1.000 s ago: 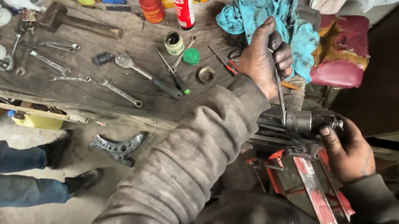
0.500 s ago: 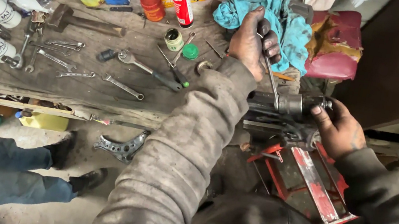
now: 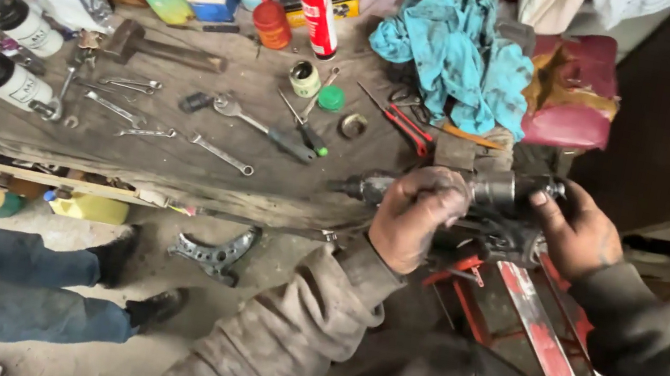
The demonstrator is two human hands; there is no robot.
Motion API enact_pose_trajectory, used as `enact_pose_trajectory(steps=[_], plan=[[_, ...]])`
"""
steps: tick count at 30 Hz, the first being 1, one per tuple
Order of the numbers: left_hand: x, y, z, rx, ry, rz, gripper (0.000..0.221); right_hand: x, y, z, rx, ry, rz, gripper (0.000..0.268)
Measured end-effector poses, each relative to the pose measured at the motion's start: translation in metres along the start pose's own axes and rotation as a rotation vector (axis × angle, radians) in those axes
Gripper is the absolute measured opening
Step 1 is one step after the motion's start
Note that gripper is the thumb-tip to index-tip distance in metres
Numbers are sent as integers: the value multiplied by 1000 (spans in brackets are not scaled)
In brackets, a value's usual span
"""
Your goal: The person sprays a mechanical part held in a bench vise with lubricant, then uses a wrench to turn a nut on the part. They repeatedly tighten and loosen the nut while holding the part steady with the other hand.
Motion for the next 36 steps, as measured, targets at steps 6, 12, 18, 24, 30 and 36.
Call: enact_pose_trajectory(steps=[6, 12, 18, 24, 30, 36], plan=[[13, 1, -8, 125, -89, 138, 22, -4, 4, 10, -13, 9, -3, 69], [23, -27, 16, -76, 170, 171, 41, -4, 9, 8, -25, -14, -6, 69], [68, -72, -32, 81, 433, 404, 53, -1, 10, 4, -23, -3, -8, 68], [82, -104, -67, 341, 391, 535, 47, 0, 13, 3, -36, 21, -7, 68], [98, -127, -112, 412, 362, 523, 42, -1, 14, 3, -6, -36, -28, 69], [84, -144, -135, 461, 290, 531, 39, 1, 13, 3, -29, 14, 4, 67]])
Point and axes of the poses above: each hand's wrist, its own y-axis away from the middle knuckle, its own x-axis out of the back of the hand, z = x × y, the point moved 7 cm from there along -y, towards the middle knuckle, and after that the axes turned 14 degrees about -x, right-handed, at the moved point
